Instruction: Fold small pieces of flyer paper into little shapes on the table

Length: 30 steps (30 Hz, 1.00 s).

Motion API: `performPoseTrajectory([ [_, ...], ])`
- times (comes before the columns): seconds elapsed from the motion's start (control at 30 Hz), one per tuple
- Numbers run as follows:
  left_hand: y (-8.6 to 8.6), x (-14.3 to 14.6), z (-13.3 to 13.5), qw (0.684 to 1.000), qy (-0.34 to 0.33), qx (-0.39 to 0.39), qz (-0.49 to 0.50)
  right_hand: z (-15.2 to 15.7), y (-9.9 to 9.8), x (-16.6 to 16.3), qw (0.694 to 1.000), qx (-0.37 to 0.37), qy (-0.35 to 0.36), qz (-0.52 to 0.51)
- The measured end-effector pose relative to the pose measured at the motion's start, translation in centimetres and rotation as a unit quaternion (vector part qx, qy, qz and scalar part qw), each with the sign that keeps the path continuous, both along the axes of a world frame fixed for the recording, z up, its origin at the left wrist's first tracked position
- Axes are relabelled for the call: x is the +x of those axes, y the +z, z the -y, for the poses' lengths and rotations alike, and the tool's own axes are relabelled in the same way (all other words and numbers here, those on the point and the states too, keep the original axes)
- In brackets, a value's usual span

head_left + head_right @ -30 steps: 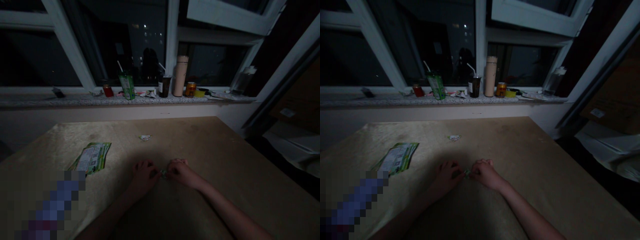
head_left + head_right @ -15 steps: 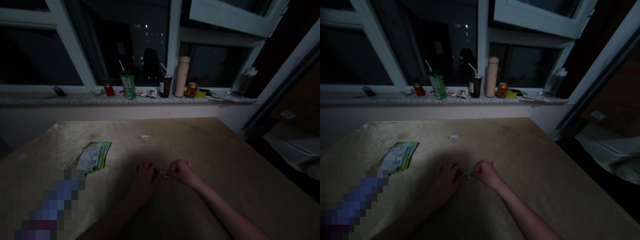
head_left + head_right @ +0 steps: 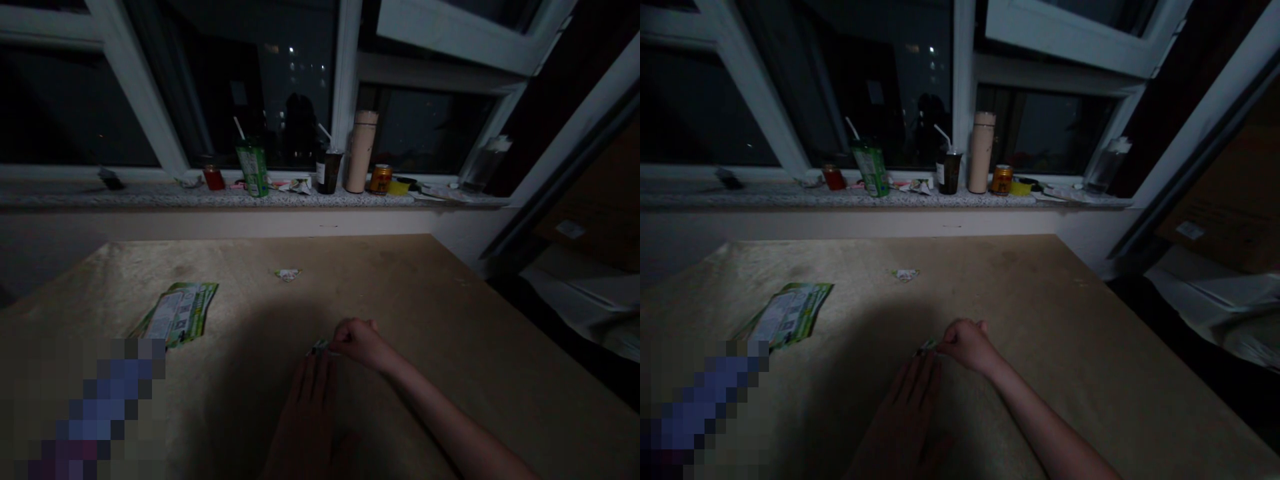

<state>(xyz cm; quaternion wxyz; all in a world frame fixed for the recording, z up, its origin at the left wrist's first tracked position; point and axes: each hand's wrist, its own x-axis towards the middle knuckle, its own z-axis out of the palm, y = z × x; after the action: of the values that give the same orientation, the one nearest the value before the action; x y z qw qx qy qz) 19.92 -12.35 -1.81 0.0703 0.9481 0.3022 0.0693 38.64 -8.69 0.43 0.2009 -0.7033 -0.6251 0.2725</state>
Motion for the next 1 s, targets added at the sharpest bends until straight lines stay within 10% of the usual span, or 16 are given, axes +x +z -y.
performPoseTrajectory([
  [1.0,0.2,-0.2,-1.1,0.998,-0.01,-0.053,0.026,-0.1,0.6,1.8,1.0,-0.003,0.013,0.025],
])
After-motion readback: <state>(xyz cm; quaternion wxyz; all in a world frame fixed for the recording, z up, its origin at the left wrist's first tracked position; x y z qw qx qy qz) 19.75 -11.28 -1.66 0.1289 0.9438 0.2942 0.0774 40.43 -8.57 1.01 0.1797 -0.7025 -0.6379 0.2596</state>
